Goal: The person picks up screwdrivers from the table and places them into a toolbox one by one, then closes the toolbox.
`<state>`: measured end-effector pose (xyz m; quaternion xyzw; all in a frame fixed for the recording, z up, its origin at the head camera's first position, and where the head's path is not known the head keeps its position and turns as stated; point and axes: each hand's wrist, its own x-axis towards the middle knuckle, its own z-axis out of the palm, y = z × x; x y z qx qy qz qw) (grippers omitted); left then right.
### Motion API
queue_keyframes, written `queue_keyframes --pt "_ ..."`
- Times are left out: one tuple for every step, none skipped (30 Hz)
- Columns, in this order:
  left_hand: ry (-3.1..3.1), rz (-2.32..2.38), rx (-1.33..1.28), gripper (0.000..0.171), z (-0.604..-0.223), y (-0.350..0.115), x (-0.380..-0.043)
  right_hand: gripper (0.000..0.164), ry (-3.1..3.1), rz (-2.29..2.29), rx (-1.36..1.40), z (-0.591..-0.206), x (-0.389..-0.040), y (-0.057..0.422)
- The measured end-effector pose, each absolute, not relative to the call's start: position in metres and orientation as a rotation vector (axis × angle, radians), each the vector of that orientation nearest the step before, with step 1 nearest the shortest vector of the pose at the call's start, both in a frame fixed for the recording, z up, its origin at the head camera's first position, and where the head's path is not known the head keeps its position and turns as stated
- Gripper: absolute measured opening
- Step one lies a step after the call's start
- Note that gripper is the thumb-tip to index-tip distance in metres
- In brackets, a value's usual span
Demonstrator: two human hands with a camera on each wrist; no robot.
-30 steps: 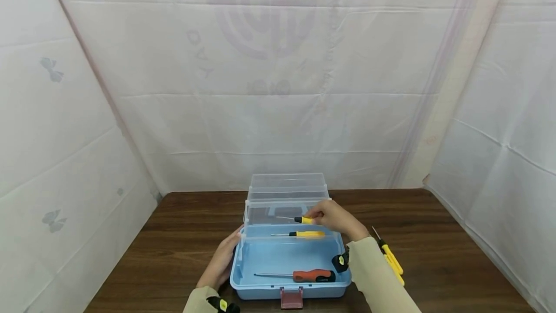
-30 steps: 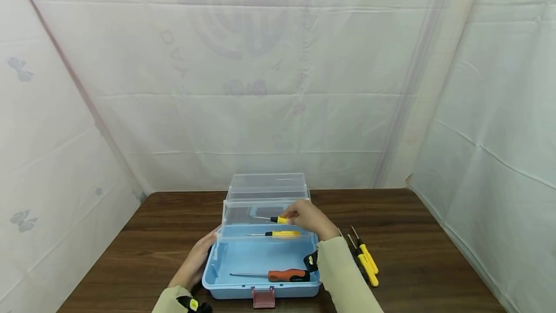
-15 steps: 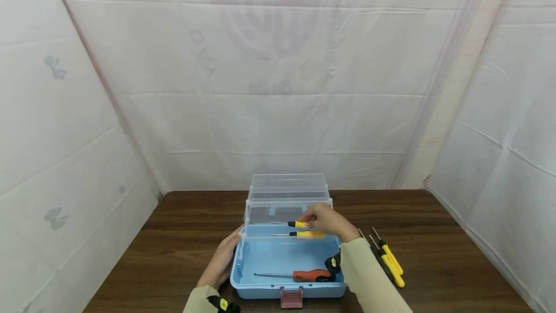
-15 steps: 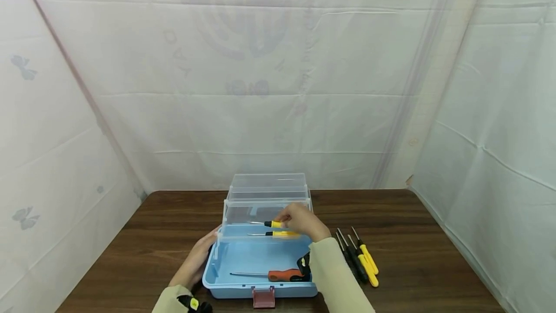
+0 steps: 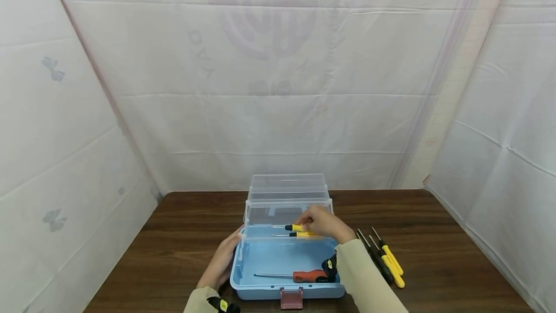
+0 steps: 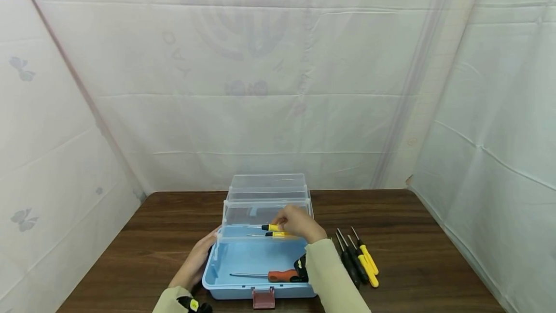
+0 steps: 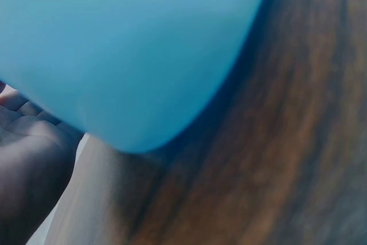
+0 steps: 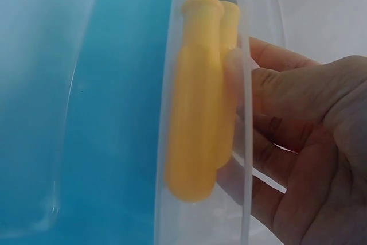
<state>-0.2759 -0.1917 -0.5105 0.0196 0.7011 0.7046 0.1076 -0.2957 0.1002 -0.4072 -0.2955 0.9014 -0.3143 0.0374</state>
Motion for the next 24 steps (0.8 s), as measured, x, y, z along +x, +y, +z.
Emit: queue_keyframes --pt "2.065 2.073 0.062 0.065 -0.5109 -0.1918 -0.276 0.017 2.768 -0.961 -0.903 -0.4074 -0.2954 0.0997" --pt "2.069 2.069 0.07 0.065 -0.5112 -0.1919 -0.276 0.017 2.768 -0.962 -0.902 -0.4076 -0.2954 0.0992" --pt "2.066 2.072 0.068 0.065 -0.5111 -0.1919 -0.276 0.018 2.77 -0.962 -0.899 -0.4078 -0.2953 0.0987" --pt "2.066 2.073 0.072 0.065 -0.5113 -0.192 -0.276 0.018 2.769 -0.962 -0.894 -0.4078 -0.2953 0.0982" --pt "2.063 2.076 0.069 0.064 -0.5109 -0.1919 -0.2759 0.019 2.767 -0.965 -0.888 -0.408 -0.2953 0.0977" --pt "2.064 2.077 0.067 0.064 -0.5112 -0.1919 -0.2762 0.019 2.765 -0.968 -0.887 -0.4083 -0.2954 0.0974" --pt "2.061 2.08 0.061 0.064 -0.5111 -0.1918 -0.2763 0.019 2.762 -0.972 -0.885 -0.4086 -0.2954 0.0971" --pt "2.065 2.077 0.068 0.065 -0.5109 -0.1917 -0.2763 0.019 2.761 -0.974 -0.884 -0.4088 -0.2955 0.0968" --pt "2.059 2.082 0.058 0.065 -0.5108 -0.1916 -0.2764 0.02 2.759 -0.973 -0.882 -0.4089 -0.2953 0.0966" --pt "2.058 2.084 0.055 0.065 -0.5111 -0.1916 -0.2765 0.02 2.757 -0.972 -0.882 -0.4089 -0.2951 0.0964" --pt "2.055 2.085 0.048 0.065 -0.5111 -0.1916 -0.2764 0.02 2.756 -0.974 -0.877 -0.4091 -0.2948 0.0961" --pt "2.058 2.083 0.05 0.065 -0.5112 -0.1917 -0.2764 0.02 2.755 -0.975 -0.872 -0.409 -0.2944 0.0958" --pt "2.06 2.08 0.05 0.065 -0.511 -0.1918 -0.2761 0.021 2.753 -0.973 -0.871 -0.4088 -0.294 0.0956" --pt "2.063 2.077 0.051 0.065 -0.5113 -0.1919 -0.276 0.021 2.752 -0.973 -0.871 -0.4085 -0.2934 0.0954" --pt "2.059 2.081 0.04 0.064 -0.5114 -0.1919 -0.2759 0.021 2.749 -0.974 -0.869 -0.4084 -0.293 0.0952" --pt "2.062 2.079 0.042 0.064 -0.5116 -0.1919 -0.2758 0.021 2.75 -0.975 -0.866 -0.4082 -0.2925 0.095" --pt "2.066 2.076 0.043 0.064 -0.5114 -0.1918 -0.2755 0.021 2.75 -0.975 -0.858 -0.4082 -0.292 0.0947" --pt "2.07 2.074 0.051 0.064 -0.5112 -0.1918 -0.2753 0.021 2.75 -0.974 -0.853 -0.4079 -0.2918 0.0946" --pt "2.068 2.075 0.05 0.064 -0.5109 -0.1916 -0.275 0.021 2.753 -0.971 -0.848 -0.408 -0.2918 0.0944" --pt "2.072 2.072 0.053 0.064 -0.5107 -0.1914 -0.2748 0.021 2.755 -0.968 -0.841 -0.4082 -0.2918 0.0942" --pt "2.072 2.072 0.056 0.064 -0.5101 -0.1913 -0.2745 0.021 2.759 -0.968 -0.829 -0.4083 -0.2918 0.0938" --pt "2.073 2.07 0.058 0.065 -0.5096 -0.1912 -0.2742 0.02 2.764 -0.966 -0.819 -0.4086 -0.2921 0.0935" --pt "2.077 2.065 0.061 0.064 -0.509 -0.1911 -0.274 0.02 2.768 -0.962 -0.811 -0.4091 -0.2925 0.0934" --pt "2.082 2.06 0.065 0.064 -0.5085 -0.191 -0.2739 0.02 2.77 -0.958 -0.808 -0.4091 -0.2928 0.0935"
